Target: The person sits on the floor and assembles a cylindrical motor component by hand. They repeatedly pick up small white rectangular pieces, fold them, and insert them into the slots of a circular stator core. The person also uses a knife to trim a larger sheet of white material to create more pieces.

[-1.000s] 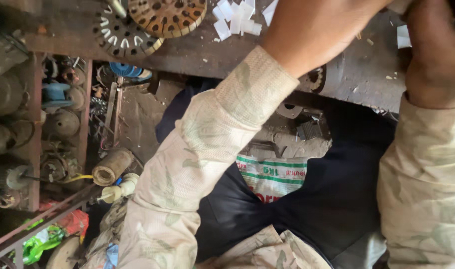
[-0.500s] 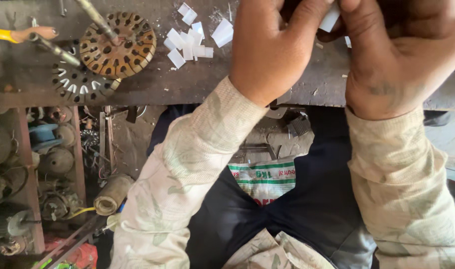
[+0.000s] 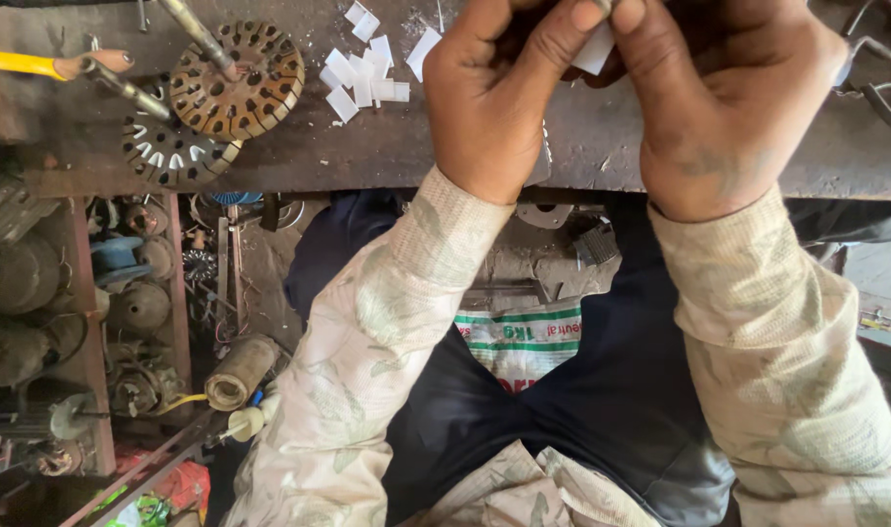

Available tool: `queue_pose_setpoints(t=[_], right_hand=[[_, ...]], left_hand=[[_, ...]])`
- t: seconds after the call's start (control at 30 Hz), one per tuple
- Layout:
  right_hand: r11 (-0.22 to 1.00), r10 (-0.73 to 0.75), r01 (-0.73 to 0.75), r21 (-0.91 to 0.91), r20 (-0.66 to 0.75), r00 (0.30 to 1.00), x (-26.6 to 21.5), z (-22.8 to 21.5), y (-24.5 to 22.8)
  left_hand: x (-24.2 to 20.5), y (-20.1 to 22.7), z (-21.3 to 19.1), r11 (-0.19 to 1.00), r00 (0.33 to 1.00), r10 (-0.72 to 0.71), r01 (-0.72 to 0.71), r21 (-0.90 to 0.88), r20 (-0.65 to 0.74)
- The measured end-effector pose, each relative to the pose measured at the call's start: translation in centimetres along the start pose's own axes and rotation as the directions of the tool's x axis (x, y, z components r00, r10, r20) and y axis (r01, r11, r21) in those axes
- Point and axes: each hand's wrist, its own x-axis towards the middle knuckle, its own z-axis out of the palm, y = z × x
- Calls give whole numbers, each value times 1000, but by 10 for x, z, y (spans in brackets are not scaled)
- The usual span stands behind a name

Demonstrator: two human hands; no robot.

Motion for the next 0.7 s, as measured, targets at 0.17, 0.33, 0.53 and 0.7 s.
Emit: queue_pose_setpoints(t=[0.17, 0.33, 0.53, 0.7], right_hand=[[1000, -3, 4, 9, -51, 999, 1, 5, -3], [950, 234, -208, 232, -92, 968, 7, 9, -10], [966, 158, -162, 201, 31, 987, 2, -19, -13], [970, 158, -170, 174, 76, 984, -2, -15, -16]], left_hand=[[-3, 0, 9, 999, 998, 40, -40, 7, -46], [0, 6, 9, 990, 1000, 23, -25, 141, 15], [5, 23, -7, 976, 911, -138, 192, -103, 389], [8, 18, -19, 974, 880, -136, 202, -100, 456]])
